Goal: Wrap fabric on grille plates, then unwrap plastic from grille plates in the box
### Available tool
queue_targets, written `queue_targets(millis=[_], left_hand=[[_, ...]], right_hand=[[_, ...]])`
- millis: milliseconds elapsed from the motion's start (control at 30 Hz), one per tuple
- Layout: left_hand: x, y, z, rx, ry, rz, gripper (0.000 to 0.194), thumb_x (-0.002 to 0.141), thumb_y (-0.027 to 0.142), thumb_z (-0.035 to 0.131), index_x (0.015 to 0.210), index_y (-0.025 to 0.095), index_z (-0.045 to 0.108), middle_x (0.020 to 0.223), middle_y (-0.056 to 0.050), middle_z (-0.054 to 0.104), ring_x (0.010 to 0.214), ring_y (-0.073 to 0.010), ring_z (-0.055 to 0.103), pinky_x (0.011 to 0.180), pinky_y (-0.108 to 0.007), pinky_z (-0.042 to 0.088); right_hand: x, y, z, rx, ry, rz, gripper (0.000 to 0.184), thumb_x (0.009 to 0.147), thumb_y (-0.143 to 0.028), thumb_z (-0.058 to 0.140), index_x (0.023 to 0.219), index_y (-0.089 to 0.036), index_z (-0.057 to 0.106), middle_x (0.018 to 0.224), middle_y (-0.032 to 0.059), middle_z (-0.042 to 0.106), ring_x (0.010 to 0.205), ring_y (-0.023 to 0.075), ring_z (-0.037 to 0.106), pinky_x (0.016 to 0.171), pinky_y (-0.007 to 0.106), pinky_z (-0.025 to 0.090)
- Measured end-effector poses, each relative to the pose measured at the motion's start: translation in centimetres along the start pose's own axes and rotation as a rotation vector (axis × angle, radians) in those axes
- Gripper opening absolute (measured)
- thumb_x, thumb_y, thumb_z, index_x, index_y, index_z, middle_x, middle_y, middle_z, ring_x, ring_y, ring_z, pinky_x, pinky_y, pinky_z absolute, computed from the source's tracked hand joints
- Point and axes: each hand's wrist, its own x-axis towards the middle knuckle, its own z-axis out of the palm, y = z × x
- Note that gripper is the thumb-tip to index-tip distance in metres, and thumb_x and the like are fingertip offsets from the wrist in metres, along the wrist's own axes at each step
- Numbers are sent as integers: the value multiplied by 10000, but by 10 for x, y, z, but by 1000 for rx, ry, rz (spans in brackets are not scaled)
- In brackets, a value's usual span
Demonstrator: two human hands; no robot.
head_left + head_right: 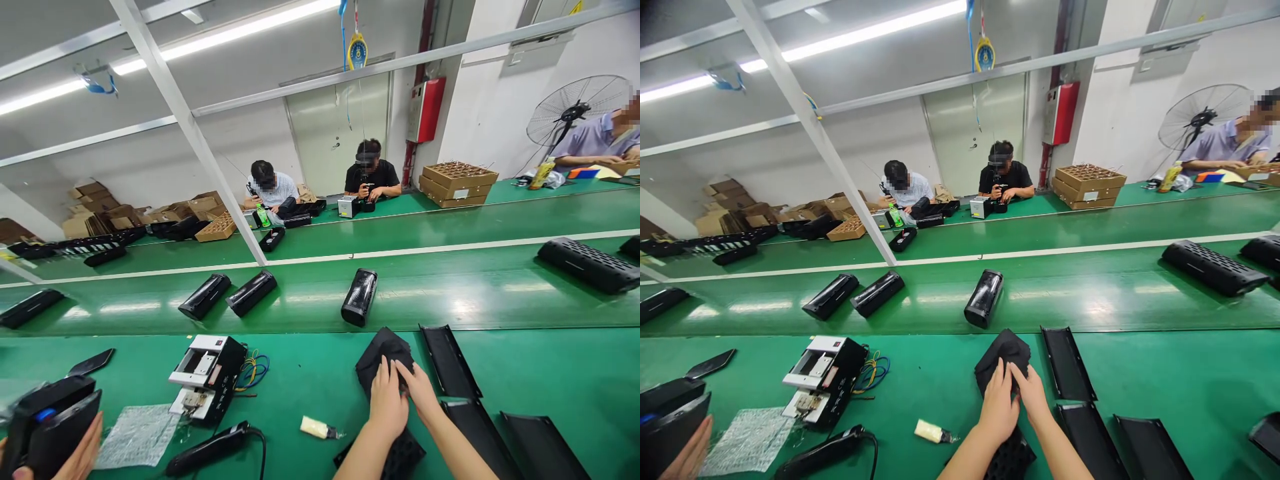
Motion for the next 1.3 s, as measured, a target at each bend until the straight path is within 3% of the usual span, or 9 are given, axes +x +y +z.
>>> queue_targets(millis=[133,267,333,433,500,633,900,1033,1300], left_hand=[[-4,-14,-5,-312,105,-30,575,707,247,504,1253,111,386,1372,-109,277,1263,-210,214,1042,-296,126],[-9,-21,-16,-848,335,-348,700,647,337,626,1240,85,352,1324,-174,336,1216,-220,317,994,-275,243],[-16,-15,-20,-1168,233,-476,680,644,395,630,1209,111,382,1280,-172,402,1170,-228,391,948,-299,317],[-28,2,-23,-1526,-41,-519,525,670,460,585,1048,100,530,1124,-168,552,1051,-263,507,866,-357,406],[-38,16,-29,-1633,-44,-495,422,670,410,605,957,103,581,1026,-152,614,977,-269,556,819,-370,442],[-59,41,-59,-1603,97,-360,364,632,243,664,973,139,589,977,-117,645,924,-255,587,817,-371,452],[-111,88,-132,-1182,139,-194,335,584,195,700,899,108,629,946,-126,655,898,-259,595,834,-388,442],[-134,116,-147,-1025,173,-124,306,533,202,724,817,110,656,821,-109,682,780,-250,621,750,-368,478],[-161,153,-156,-971,283,-106,281,502,186,725,769,130,656,691,-71,681,714,-245,623,698,-369,491]], right_hand=[[-1,-13,-2,21,-2,19,315,542,-407,681,718,-168,576,684,35,664,639,206,605,515,276,471],[-15,-47,3,85,-95,63,311,554,-385,690,762,-173,599,703,39,672,665,218,617,532,292,474],[-29,-66,9,146,-172,95,308,566,-370,696,787,-179,599,725,45,677,666,219,623,528,291,471],[-52,-89,16,228,-262,98,310,587,-345,699,827,-180,593,763,50,678,667,214,624,533,295,470],[-64,-97,15,257,-285,92,299,601,-340,696,834,-182,594,772,53,676,682,216,622,555,309,474],[-81,-108,1,231,-306,69,280,625,-350,677,837,-183,604,756,57,667,717,221,609,600,325,469],[-113,-151,-19,-11,-465,28,249,575,-366,701,637,-185,543,589,-4,589,554,128,532,521,229,413],[-132,-171,-17,-71,-555,48,280,555,-379,704,683,-188,544,606,18,602,592,165,558,573,281,439],[-159,-193,-27,-220,-499,-22,276,575,-427,680,635,-177,579,584,25,583,513,147,512,452,243,399]])
